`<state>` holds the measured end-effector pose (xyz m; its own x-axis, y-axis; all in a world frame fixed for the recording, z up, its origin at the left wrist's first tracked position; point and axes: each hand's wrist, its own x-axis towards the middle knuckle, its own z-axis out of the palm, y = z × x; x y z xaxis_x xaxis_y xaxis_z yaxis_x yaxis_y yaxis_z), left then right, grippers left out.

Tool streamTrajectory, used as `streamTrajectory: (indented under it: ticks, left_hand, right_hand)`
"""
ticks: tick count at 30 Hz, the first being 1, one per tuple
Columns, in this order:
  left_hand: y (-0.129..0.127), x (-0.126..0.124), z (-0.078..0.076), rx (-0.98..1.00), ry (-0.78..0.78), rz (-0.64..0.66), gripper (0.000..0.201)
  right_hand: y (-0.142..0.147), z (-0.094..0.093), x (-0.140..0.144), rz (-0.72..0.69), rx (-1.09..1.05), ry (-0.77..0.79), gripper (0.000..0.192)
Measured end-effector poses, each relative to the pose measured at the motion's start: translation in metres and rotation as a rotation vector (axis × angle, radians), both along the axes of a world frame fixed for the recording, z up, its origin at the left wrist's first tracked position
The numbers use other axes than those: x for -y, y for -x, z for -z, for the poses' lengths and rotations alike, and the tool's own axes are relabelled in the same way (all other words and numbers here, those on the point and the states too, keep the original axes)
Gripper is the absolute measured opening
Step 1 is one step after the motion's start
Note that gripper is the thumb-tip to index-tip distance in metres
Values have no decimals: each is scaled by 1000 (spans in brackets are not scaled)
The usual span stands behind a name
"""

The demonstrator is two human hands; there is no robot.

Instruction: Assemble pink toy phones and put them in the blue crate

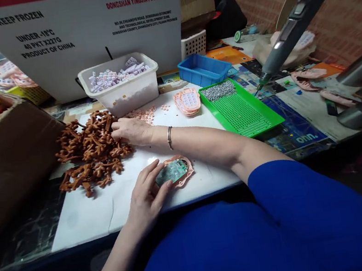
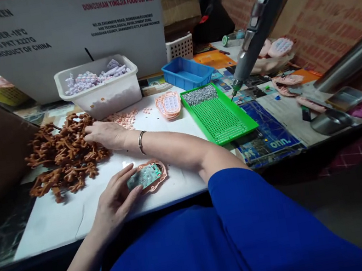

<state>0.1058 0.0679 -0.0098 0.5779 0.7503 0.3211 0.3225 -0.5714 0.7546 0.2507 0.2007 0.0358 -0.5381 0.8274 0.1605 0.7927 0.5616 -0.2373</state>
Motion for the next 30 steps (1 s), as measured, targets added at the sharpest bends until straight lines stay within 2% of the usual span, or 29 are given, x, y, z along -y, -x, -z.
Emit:
streamTrajectory:
  ticks: [2,4,6,8,11,13,16,18,20,23,25,26,28,30]
  left_hand:
    - [2,0,-3,46,41,-71,31]
    - [5,-4,-7,139,98,-224,29]
    - [9,-12,-14,293,122,-400,30]
    - [10,-22,-22,461,146,-494,37]
    - [2,-32,-34,607,336,-445,48]
    - [-9,-33,-39,650,465,-377,45]
    - [-26,-27,-43,699,552,-309,36]
    - [-35,-22,-44,720,631,-288,35]
    - [-41,-17,-46,739,750,-287,38]
    - [-44,-13,-48,746,857,-273,42]
    - [-45,-13,-48,680,849,-208,41]
    - [-45,-13,-47,619,836,-153,39]
    - [-46,-13,-47,489,815,-35,36]
    - [-46,-12,-46,439,800,29,36]
  right_hand:
    - [-3,-4,3,-12,2,2,20]
    - [-9,-8,9,31,-56,39,16]
    - [-17,-12,19,101,-206,123,10]
    - [-25,-17,34,131,-443,253,8]
    - [-36,-23,67,105,-813,550,13]
    - [-42,-27,90,106,-960,724,15]
    - [-51,-28,118,171,-1022,795,12]
    - [-58,-23,131,201,-1035,770,9]
    - [-66,-15,140,210,-1062,673,6]
    - [-78,-4,149,229,-1024,298,13]
    - [-85,-3,153,146,-889,63,22]
    - [-87,-5,155,71,-799,12,30]
    - [-90,-12,158,-63,-630,12,43]
    - [-92,-18,161,-92,-547,37,38]
